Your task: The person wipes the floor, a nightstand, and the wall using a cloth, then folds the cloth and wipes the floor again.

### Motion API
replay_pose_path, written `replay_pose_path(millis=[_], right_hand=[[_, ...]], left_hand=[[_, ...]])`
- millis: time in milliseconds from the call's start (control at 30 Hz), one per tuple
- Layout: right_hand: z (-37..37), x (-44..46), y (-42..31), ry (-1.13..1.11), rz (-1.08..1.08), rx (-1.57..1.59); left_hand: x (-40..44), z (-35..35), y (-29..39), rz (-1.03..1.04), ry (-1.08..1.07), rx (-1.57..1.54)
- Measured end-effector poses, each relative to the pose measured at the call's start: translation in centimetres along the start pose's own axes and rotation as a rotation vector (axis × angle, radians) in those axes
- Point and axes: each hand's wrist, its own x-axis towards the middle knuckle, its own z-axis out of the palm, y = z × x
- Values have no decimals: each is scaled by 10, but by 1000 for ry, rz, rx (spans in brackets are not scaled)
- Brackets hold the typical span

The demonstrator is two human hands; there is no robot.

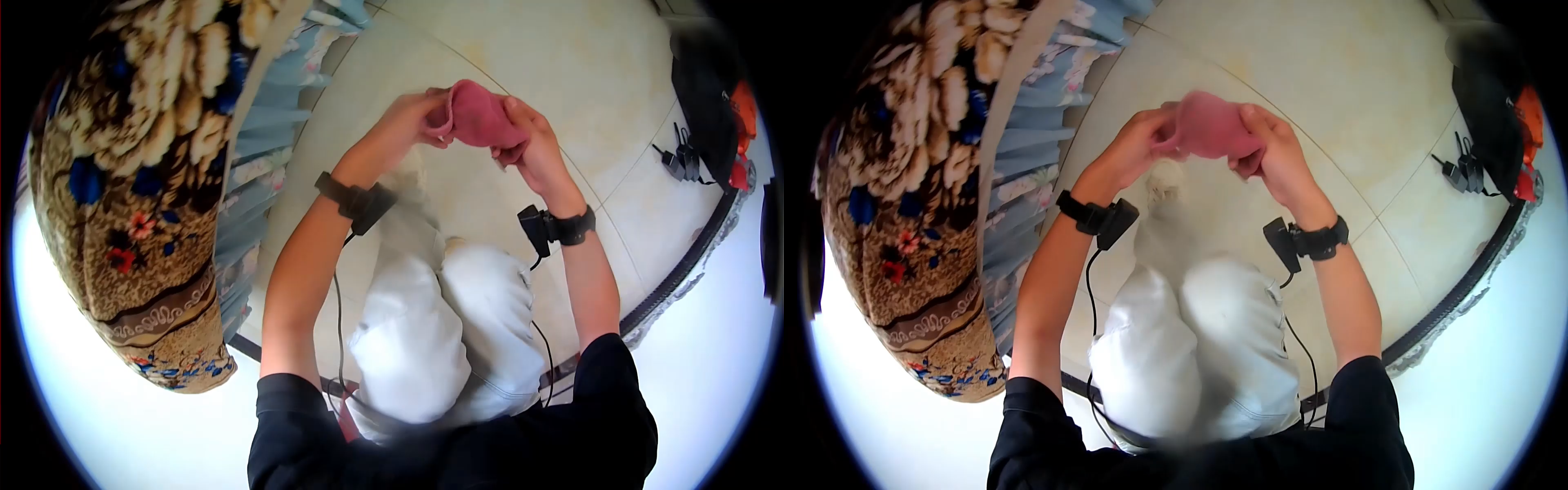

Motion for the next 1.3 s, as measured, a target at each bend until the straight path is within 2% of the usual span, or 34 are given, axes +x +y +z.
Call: replay_pose_path(millis=[100, 133, 233, 300, 333, 367, 433, 600, 733, 833, 867, 1000, 1133, 1233, 1267, 1300], right_hand=[[47, -34, -24, 14, 118, 5], [56, -47, -30, -52, 147, 34], [99, -97, -49, -174, 5, -237], [132, -130, -53, -176, -144, -461], [150, -148, -63, -121, -54, -478], [166, -168, -74, -64, 37, -497], [182, -204, -91, -137, 119, -556], [219, -288, -116, -362, 218, -531], [259, -327, -111, -383, 226, -460], [280, -348, -64, -385, 40, -363], [299, -355, -54, -327, -40, -339], [369, -377, -32, -147, 0, -293], [412, -393, 9, -143, 48, -405], [464, -412, 49, -116, 99, -339], [489, -420, 62, -137, 114, -363], [515, -429, 78, -174, 69, -508]], left_hand=[[-51, -3, 17, -23, 60, -28], [-72, -1, 20, -34, 69, -39], [-141, 18, 38, -25, 208, -144], [-181, 36, 36, 62, 327, 9], [-201, 42, 36, 52, 293, 60], [-223, 55, 36, 90, 336, -20], [-266, 84, 43, 186, 423, -171], [-363, 118, 50, 267, 639, -251], [-418, 153, 53, 313, 948, -242], [-449, 178, 31, 465, 1131, 209], [-456, 187, 25, 481, 1128, 258], [-490, 182, -3, 657, 1012, 325], [-556, 153, -39, 677, 963, 376], [-614, 114, -74, 741, 896, 398], [-640, 101, -81, 748, 997, 380], [-666, 84, -96, 787, 931, 265]])
